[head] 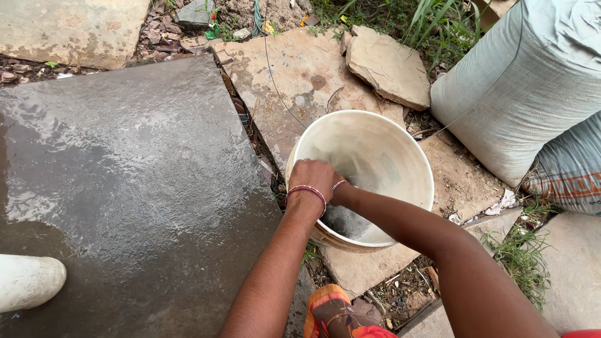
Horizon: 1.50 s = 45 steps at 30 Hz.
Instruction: The person washes a woven cloth by scrubbing, twisting, and slapping it against a wet stone surface by hand. They then rinse the cloth inside a bucket of water and resume scrubbing it on the ground.
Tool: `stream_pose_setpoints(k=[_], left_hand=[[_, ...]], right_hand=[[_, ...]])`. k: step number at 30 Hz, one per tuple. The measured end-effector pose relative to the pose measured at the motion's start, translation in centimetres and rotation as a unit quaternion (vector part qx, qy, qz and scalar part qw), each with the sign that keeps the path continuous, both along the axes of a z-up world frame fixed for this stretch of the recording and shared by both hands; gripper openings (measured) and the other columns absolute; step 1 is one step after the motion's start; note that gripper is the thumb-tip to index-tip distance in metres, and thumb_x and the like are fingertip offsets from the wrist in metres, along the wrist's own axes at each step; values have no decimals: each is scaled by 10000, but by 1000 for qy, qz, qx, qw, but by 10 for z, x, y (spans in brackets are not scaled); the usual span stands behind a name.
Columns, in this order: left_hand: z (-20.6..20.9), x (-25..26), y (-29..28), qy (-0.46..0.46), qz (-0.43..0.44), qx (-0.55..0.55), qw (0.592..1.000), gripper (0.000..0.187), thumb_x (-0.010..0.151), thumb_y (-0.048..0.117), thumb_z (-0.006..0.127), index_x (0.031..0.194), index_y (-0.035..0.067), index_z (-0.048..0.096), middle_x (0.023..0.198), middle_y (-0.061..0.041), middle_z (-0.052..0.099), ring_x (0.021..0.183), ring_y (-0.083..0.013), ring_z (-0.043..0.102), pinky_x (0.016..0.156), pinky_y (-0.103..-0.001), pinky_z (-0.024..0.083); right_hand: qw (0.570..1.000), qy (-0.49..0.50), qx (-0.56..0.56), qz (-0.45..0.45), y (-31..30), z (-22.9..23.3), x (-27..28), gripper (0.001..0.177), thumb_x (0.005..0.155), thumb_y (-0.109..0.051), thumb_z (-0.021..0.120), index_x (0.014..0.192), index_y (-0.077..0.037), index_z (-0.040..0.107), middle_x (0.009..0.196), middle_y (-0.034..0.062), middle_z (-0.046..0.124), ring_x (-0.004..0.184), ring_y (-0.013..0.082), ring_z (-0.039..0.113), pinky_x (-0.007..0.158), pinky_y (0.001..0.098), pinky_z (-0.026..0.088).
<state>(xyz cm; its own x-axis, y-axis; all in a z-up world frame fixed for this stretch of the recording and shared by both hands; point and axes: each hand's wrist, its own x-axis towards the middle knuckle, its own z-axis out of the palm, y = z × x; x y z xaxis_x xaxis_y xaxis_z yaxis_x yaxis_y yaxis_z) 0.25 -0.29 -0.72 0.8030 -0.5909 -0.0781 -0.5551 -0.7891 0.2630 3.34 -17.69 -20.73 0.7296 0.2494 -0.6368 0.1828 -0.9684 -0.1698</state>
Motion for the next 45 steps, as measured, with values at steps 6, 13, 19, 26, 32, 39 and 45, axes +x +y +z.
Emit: stream_pose_setpoints(k=[6,13,19,26,32,39,45], left_hand=[[-1,-3,1,-16,-4,28,999,87,826,167,763,904,141,793,927,-108,776,940,-254,744,849,-363,566],[3,-4,0,3,-6,35,999,88,862,187,751,918,133,793,941,-115,774,947,-252,747,853,-365,569],[6,-5,1,-8,-3,50,999,89,852,171,750,919,127,790,941,-106,773,947,-238,744,848,-360,576],[10,-3,0,11,-10,66,998,93,856,199,753,913,133,786,937,-108,774,942,-242,743,847,-356,578],[3,-1,-2,1,17,36,999,84,863,143,726,907,113,791,944,-117,770,918,-257,753,821,-367,598],[0,-1,-1,-23,23,-8,999,103,850,117,707,910,107,790,934,-130,761,894,-273,756,800,-375,601],[7,-1,4,-8,7,-9,1000,93,875,109,683,892,97,774,899,-130,767,887,-275,751,798,-394,597]], right_hand=[[998,-44,-31,-36,-13,15,23,300,793,-250,771,1050,-94,775,1108,177,784,1034,354,707,890,429,586],[996,83,10,-16,-6,9,-1,288,804,-255,749,1057,-121,783,1107,165,776,1032,351,710,879,439,586],[991,-120,-49,-45,-15,42,23,282,813,-259,729,1063,-143,789,1106,155,769,1031,347,713,870,448,586],[997,57,-40,-12,-17,35,14,278,824,-263,707,1070,-170,797,1105,143,762,1029,344,715,860,458,587],[984,-124,-76,-107,3,144,16,303,814,-268,707,1101,-217,791,1094,127,762,1001,330,725,852,444,592],[952,-213,-94,-199,9,354,-38,472,794,-61,712,1197,-301,769,1048,76,766,837,256,705,710,382,602],[819,-531,137,-168,-24,465,-100,243,911,-50,776,1151,-89,768,1030,108,748,824,175,723,743,308,636]])
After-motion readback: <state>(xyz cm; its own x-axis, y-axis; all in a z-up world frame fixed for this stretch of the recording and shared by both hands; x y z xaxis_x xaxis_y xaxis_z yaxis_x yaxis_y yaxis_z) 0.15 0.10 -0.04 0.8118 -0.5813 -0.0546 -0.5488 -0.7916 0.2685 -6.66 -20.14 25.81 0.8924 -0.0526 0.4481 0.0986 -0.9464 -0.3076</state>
